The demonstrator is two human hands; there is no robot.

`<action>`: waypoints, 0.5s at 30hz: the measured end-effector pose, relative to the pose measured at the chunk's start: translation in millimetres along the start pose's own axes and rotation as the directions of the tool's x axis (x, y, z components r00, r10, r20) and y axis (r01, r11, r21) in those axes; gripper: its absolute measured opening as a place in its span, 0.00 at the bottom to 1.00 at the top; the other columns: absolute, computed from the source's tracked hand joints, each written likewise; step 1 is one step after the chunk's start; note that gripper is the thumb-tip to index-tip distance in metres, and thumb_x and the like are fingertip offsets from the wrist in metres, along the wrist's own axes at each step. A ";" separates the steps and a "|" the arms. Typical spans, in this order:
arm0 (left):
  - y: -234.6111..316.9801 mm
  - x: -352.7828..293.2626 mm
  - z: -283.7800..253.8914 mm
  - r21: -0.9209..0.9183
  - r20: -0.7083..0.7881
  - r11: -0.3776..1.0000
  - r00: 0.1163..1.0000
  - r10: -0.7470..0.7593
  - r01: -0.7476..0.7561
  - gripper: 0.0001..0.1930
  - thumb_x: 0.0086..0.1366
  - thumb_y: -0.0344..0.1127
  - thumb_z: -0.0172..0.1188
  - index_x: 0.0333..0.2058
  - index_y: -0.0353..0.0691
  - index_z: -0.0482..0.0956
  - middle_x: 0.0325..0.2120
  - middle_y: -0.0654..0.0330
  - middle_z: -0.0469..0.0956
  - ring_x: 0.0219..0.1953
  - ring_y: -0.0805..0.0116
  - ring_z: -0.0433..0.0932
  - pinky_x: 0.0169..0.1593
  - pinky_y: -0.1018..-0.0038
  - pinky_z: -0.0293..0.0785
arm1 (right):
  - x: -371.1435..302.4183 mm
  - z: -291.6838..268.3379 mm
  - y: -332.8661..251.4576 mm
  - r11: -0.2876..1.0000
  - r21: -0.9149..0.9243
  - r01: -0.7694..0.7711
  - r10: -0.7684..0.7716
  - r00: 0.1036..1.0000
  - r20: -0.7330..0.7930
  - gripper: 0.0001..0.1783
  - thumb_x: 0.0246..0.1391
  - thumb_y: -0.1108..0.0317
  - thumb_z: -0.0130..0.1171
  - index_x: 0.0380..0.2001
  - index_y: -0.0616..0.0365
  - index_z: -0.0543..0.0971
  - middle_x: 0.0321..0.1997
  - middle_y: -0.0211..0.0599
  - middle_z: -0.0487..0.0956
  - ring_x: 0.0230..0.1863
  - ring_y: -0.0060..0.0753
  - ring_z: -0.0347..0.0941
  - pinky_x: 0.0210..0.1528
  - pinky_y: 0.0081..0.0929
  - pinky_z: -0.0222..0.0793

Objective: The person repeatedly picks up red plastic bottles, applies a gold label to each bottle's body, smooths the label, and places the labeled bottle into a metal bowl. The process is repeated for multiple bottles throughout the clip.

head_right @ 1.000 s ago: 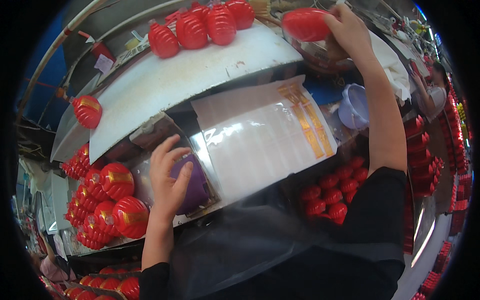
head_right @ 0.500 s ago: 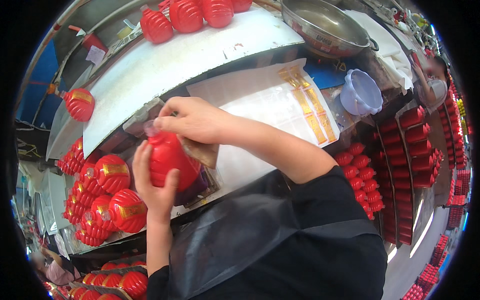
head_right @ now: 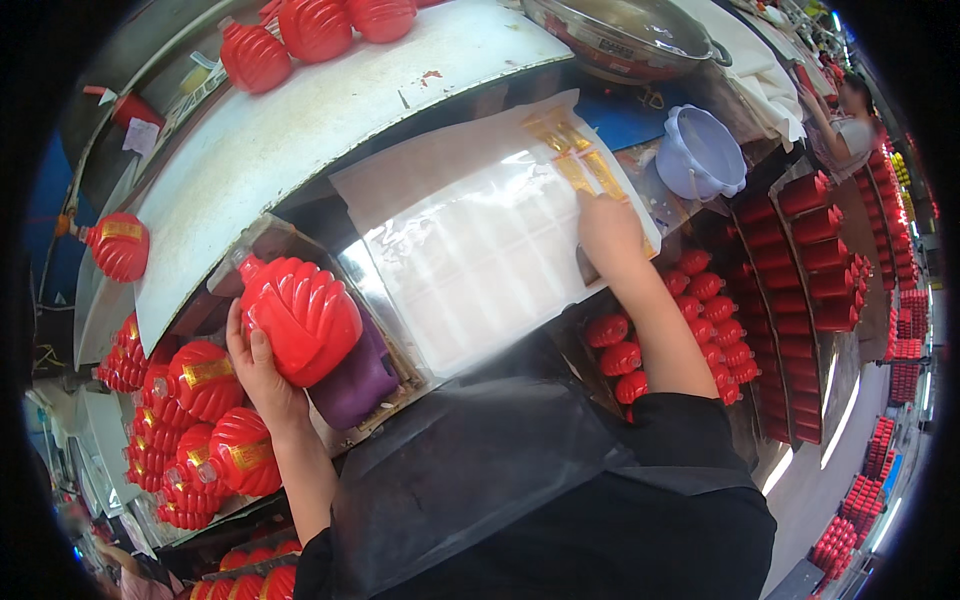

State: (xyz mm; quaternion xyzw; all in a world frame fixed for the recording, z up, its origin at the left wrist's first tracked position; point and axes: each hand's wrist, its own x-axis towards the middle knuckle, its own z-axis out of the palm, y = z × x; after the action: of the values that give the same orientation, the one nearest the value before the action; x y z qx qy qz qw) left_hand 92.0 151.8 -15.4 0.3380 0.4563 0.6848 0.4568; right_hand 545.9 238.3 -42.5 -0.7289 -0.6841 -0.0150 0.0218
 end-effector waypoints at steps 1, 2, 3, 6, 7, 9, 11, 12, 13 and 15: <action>0.8 -4.5 1.0 0.034 -0.020 0.999 0.999 0.030 -0.029 0.41 0.66 0.42 0.71 0.72 0.37 0.59 0.67 0.51 0.66 0.67 0.58 0.70 0.70 0.60 0.67 | -2.2 1.0 -7.8 0.999 -0.035 0.032 -0.030 0.998 0.062 0.23 0.59 0.69 0.54 0.57 0.57 0.81 0.35 0.57 0.84 0.37 0.60 0.83 0.43 0.53 0.78; 1.8 -8.8 2.5 0.071 -0.041 0.996 0.997 0.061 -0.058 0.43 0.66 0.41 0.72 0.72 0.37 0.59 0.67 0.51 0.66 0.67 0.58 0.69 0.71 0.60 0.66 | -8.2 0.4 -17.8 0.998 -0.020 0.061 -0.060 0.995 0.077 0.24 0.59 0.70 0.53 0.58 0.58 0.81 0.34 0.57 0.84 0.36 0.60 0.83 0.43 0.53 0.77; 2.8 -12.2 4.1 0.097 -0.026 0.994 0.998 0.060 -0.057 0.44 0.64 0.40 0.73 0.73 0.38 0.58 0.67 0.52 0.66 0.67 0.58 0.69 0.71 0.61 0.65 | -20.2 -1.1 -28.2 0.994 0.009 0.106 -0.106 0.991 0.084 0.24 0.59 0.70 0.52 0.58 0.59 0.80 0.34 0.57 0.84 0.35 0.60 0.83 0.42 0.53 0.77; 8.0 -19.2 8.7 0.158 -0.008 0.987 0.999 0.039 -0.037 0.47 0.61 0.38 0.75 0.73 0.38 0.57 0.66 0.52 0.66 0.67 0.58 0.68 0.72 0.62 0.63 | -43.1 -7.4 -46.8 0.974 0.063 0.217 -0.226 0.943 0.244 0.23 0.57 0.73 0.49 0.56 0.64 0.79 0.31 0.53 0.84 0.36 0.57 0.84 0.39 0.50 0.79; 10.1 -18.9 9.7 0.164 -0.023 0.986 0.999 0.024 -0.020 0.47 0.61 0.37 0.75 0.73 0.38 0.57 0.66 0.52 0.66 0.67 0.58 0.68 0.72 0.62 0.63 | -44.8 -9.6 -45.1 0.964 0.105 0.245 -0.262 0.940 0.218 0.22 0.58 0.72 0.48 0.55 0.61 0.79 0.31 0.54 0.84 0.35 0.57 0.84 0.38 0.51 0.79; 14.1 -18.7 10.9 0.234 -0.033 0.972 0.999 0.022 -0.013 0.45 0.61 0.34 0.73 0.73 0.38 0.58 0.67 0.52 0.65 0.67 0.59 0.67 0.71 0.62 0.64 | -33.9 -12.0 -29.8 0.977 0.125 0.170 -0.172 0.985 0.005 0.22 0.59 0.71 0.51 0.56 0.58 0.81 0.31 0.57 0.84 0.35 0.60 0.83 0.41 0.52 0.78; 17.6 -16.6 10.9 0.355 0.006 0.933 0.998 0.061 -0.059 0.41 0.63 0.30 0.68 0.73 0.37 0.59 0.68 0.52 0.64 0.68 0.59 0.67 0.71 0.62 0.66 | -15.8 -11.0 -5.7 0.990 0.101 0.095 -0.091 0.995 -0.043 0.22 0.59 0.71 0.51 0.55 0.55 0.83 0.31 0.57 0.84 0.35 0.61 0.83 0.42 0.52 0.78; 19.1 -15.7 10.6 0.370 -0.009 0.928 0.999 0.049 -0.042 0.41 0.63 0.30 0.68 0.73 0.37 0.60 0.68 0.52 0.64 0.68 0.59 0.67 0.71 0.62 0.66 | -7.7 -9.8 5.1 0.996 0.061 0.059 -0.059 0.998 -0.012 0.22 0.59 0.71 0.51 0.55 0.54 0.83 0.31 0.57 0.84 0.34 0.60 0.83 0.42 0.52 0.78; 19.9 -14.6 10.2 0.378 -0.010 0.925 0.999 0.052 -0.044 0.41 0.63 0.30 0.67 0.73 0.37 0.60 0.68 0.52 0.64 0.68 0.60 0.67 0.71 0.62 0.65 | -1.9 -7.5 10.7 1.000 0.002 0.000 0.000 1.000 0.025 0.22 0.59 0.72 0.50 0.55 0.53 0.83 0.31 0.57 0.84 0.34 0.60 0.83 0.41 0.52 0.79; 18.7 -14.6 10.2 0.377 -0.017 0.925 0.998 0.065 -0.054 0.40 0.64 0.30 0.67 0.73 0.38 0.60 0.69 0.52 0.63 0.68 0.60 0.67 0.71 0.62 0.65 | -2.8 -2.2 9.8 0.998 0.002 0.069 -0.069 0.996 0.049 0.23 0.60 0.72 0.50 0.56 0.54 0.83 0.32 0.56 0.84 0.34 0.59 0.83 0.39 0.51 0.79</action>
State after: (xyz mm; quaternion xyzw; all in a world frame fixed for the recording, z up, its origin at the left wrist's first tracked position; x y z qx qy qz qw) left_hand 100.3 138.2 4.9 0.4228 0.5752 0.6030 0.3559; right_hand 555.5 234.7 -40.5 -0.7051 -0.7091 0.0022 0.0046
